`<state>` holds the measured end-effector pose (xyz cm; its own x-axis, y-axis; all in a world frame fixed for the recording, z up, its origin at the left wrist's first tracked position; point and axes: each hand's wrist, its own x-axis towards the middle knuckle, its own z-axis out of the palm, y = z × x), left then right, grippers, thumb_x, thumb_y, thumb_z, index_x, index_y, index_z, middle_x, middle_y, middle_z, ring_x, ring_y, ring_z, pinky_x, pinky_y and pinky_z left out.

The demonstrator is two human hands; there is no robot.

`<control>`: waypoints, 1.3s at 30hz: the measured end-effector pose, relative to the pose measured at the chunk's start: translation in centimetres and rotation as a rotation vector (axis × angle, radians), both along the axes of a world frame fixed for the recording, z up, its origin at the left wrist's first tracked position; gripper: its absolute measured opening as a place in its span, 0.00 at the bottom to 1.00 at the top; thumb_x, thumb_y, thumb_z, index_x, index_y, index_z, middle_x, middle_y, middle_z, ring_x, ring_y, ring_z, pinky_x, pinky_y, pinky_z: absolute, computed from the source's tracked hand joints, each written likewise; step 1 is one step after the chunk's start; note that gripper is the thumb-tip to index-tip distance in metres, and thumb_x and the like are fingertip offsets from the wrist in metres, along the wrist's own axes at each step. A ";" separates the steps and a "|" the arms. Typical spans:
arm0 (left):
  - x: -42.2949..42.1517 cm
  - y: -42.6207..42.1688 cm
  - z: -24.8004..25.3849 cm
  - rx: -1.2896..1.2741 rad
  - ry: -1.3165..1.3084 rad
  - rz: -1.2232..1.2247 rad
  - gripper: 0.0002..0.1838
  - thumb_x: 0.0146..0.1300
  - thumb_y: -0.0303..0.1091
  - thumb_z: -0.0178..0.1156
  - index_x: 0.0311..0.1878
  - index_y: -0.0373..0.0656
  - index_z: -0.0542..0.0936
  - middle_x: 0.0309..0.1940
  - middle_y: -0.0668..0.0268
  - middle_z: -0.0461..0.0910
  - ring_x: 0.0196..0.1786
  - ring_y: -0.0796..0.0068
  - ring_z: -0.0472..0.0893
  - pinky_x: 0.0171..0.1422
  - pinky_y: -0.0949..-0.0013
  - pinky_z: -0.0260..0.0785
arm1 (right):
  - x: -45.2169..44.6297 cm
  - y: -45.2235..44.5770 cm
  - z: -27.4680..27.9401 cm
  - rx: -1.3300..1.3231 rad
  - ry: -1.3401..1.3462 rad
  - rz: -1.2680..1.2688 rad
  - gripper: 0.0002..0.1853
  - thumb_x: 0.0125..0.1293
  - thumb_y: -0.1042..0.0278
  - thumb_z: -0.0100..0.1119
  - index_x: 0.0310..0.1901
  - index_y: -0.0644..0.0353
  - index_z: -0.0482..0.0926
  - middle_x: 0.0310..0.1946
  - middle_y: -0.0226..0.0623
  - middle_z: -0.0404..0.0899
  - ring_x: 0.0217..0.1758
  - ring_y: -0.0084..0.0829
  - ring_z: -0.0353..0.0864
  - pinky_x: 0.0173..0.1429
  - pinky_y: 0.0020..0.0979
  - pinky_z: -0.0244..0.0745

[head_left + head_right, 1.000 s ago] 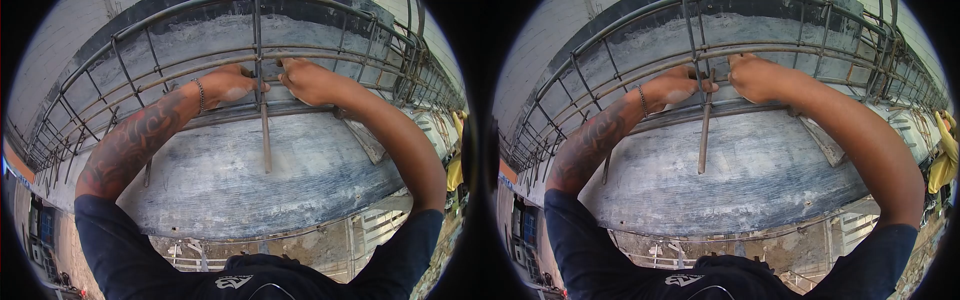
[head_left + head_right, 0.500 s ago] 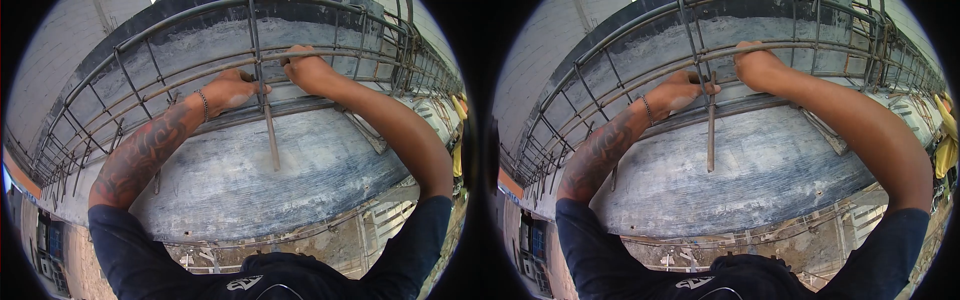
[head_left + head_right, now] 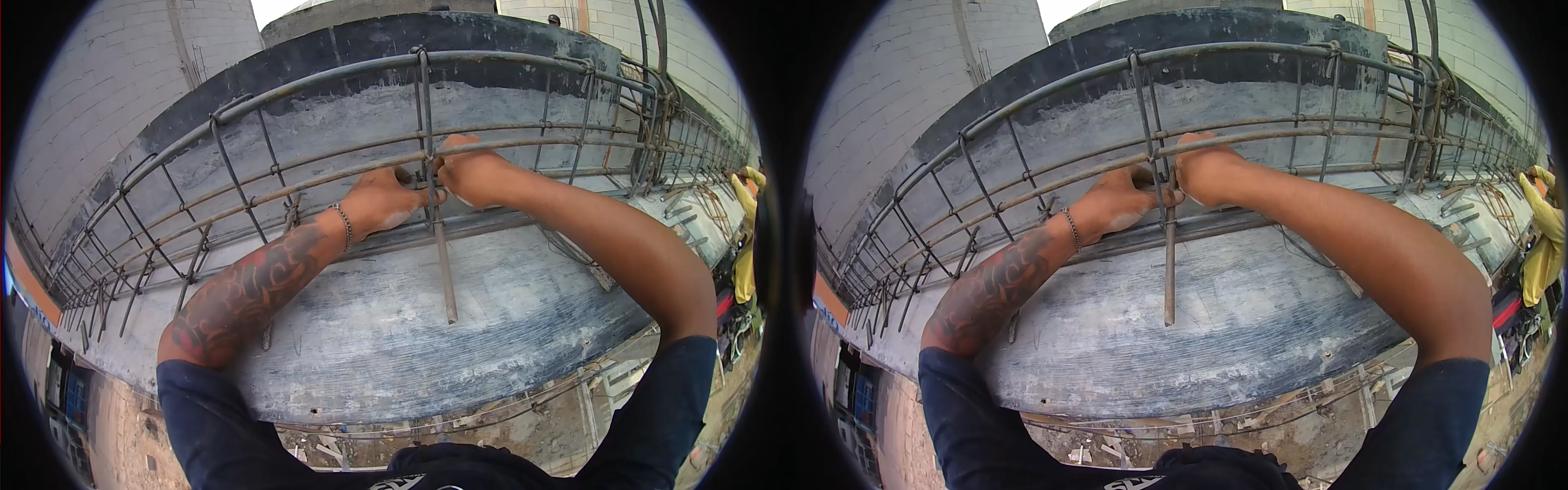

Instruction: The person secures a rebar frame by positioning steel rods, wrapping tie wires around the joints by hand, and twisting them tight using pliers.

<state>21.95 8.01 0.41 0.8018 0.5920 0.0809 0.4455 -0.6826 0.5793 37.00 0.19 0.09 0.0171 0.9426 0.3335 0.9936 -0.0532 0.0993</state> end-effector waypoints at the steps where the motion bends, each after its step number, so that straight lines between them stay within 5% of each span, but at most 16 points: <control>1: 0.1 0.2 -0.2 0.008 -0.006 0.001 0.43 0.48 0.56 0.69 0.54 0.24 0.72 0.49 0.42 0.75 0.56 0.53 0.75 0.62 0.64 0.64 | 0.1 0.1 0.1 -0.031 0.004 -0.029 0.10 0.59 0.72 0.51 0.34 0.68 0.80 0.32 0.54 0.80 0.38 0.49 0.80 0.44 0.41 0.75; 6: 0.3 0.4 -1.1 0.013 -0.126 0.011 0.39 0.47 0.55 0.71 0.50 0.28 0.74 0.43 0.48 0.77 0.52 0.58 0.76 0.58 0.66 0.66 | 0.3 -1.1 -0.4 0.151 -0.005 0.093 0.11 0.61 0.69 0.51 0.40 0.66 0.79 0.35 0.52 0.80 0.41 0.46 0.80 0.47 0.41 0.74; 8: 0.4 0.8 -1.2 -0.016 -0.124 -0.018 0.37 0.46 0.54 0.71 0.48 0.29 0.75 0.42 0.50 0.78 0.50 0.60 0.76 0.57 0.67 0.66 | -1.0 -2.2 0.9 -0.169 0.186 -0.137 0.13 0.63 0.66 0.50 0.45 0.63 0.78 0.39 0.51 0.79 0.44 0.46 0.79 0.50 0.40 0.73; 11: 0.6 1.3 -1.4 0.053 -0.133 0.005 0.35 0.46 0.54 0.72 0.46 0.31 0.76 0.39 0.53 0.78 0.46 0.63 0.77 0.54 0.68 0.66 | -0.4 -3.0 0.6 -0.107 0.235 -0.131 0.15 0.64 0.64 0.49 0.47 0.61 0.78 0.42 0.49 0.78 0.47 0.46 0.78 0.52 0.39 0.72; 14: 0.2 0.3 0.0 0.013 0.023 0.010 0.44 0.48 0.60 0.68 0.57 0.29 0.71 0.51 0.46 0.75 0.58 0.57 0.74 0.61 0.65 0.65 | 0.3 -2.1 -0.1 -0.046 0.132 -0.108 0.14 0.65 0.65 0.48 0.48 0.59 0.78 0.45 0.46 0.79 0.48 0.44 0.78 0.53 0.38 0.72; 20: -0.3 0.3 -0.8 0.021 -0.063 -0.043 0.38 0.49 0.57 0.68 0.54 0.34 0.74 0.43 0.53 0.79 0.50 0.61 0.78 0.55 0.66 0.69 | -0.3 -1.8 -0.7 0.036 0.280 -0.044 0.12 0.62 0.70 0.51 0.44 0.57 0.81 0.40 0.46 0.81 0.45 0.44 0.80 0.51 0.39 0.74; 22: 0.0 0.5 -1.4 -0.023 -0.266 -0.094 0.25 0.48 0.48 0.73 0.36 0.37 0.75 0.34 0.60 0.78 0.39 0.72 0.76 0.46 0.72 0.69 | -0.3 -1.4 -0.2 -0.037 0.254 -0.064 0.13 0.63 0.68 0.50 0.47 0.56 0.79 0.44 0.44 0.79 0.48 0.43 0.78 0.53 0.39 0.73; 26: 0.0 0.5 -1.4 0.026 -0.243 -0.100 0.25 0.49 0.47 0.72 0.39 0.37 0.75 0.34 0.60 0.78 0.41 0.72 0.77 0.48 0.71 0.69 | 0.2 -0.9 -0.3 -0.036 0.054 -0.046 0.11 0.62 0.70 0.51 0.44 0.58 0.80 0.47 0.45 0.79 0.48 0.44 0.79 0.53 0.39 0.74; 30: 0.3 1.0 -2.0 0.064 -0.207 -0.101 0.27 0.50 0.53 0.69 0.42 0.38 0.76 0.35 0.60 0.79 0.41 0.70 0.77 0.47 0.69 0.70 | -1.3 -2.2 0.8 -0.008 0.133 -0.234 0.11 0.62 0.72 0.50 0.43 0.60 0.80 0.48 0.45 0.77 0.50 0.44 0.78 0.55 0.40 0.73; 35: -0.2 0.3 -1.5 0.093 -0.234 -0.079 0.25 0.50 0.51 0.70 0.37 0.40 0.76 0.29 0.63 0.76 0.37 0.72 0.76 0.44 0.70 0.70 | 0.6 -2.7 0.3 0.015 0.105 0.009 0.09 0.60 0.71 0.52 0.42 0.62 0.78 0.43 0.45 0.75 0.52 0.45 0.74 0.57 0.41 0.70; 39: -0.3 0.4 -1.6 -0.008 -0.197 -0.086 0.26 0.49 0.51 0.72 0.40 0.38 0.78 0.36 0.63 0.78 0.44 0.71 0.77 0.52 0.71 0.68 | -0.3 -2.3 0.2 0.039 0.036 0.034 0.10 0.60 0.73 0.50 0.41 0.64 0.78 0.44 0.48 0.74 0.51 0.46 0.74 0.56 0.42 0.70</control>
<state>21.65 8.44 -1.23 0.8183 0.5237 0.2369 0.2637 -0.7082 0.6549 36.73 -2.13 0.29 -0.0020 0.9289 0.3702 0.9978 -0.0227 0.0625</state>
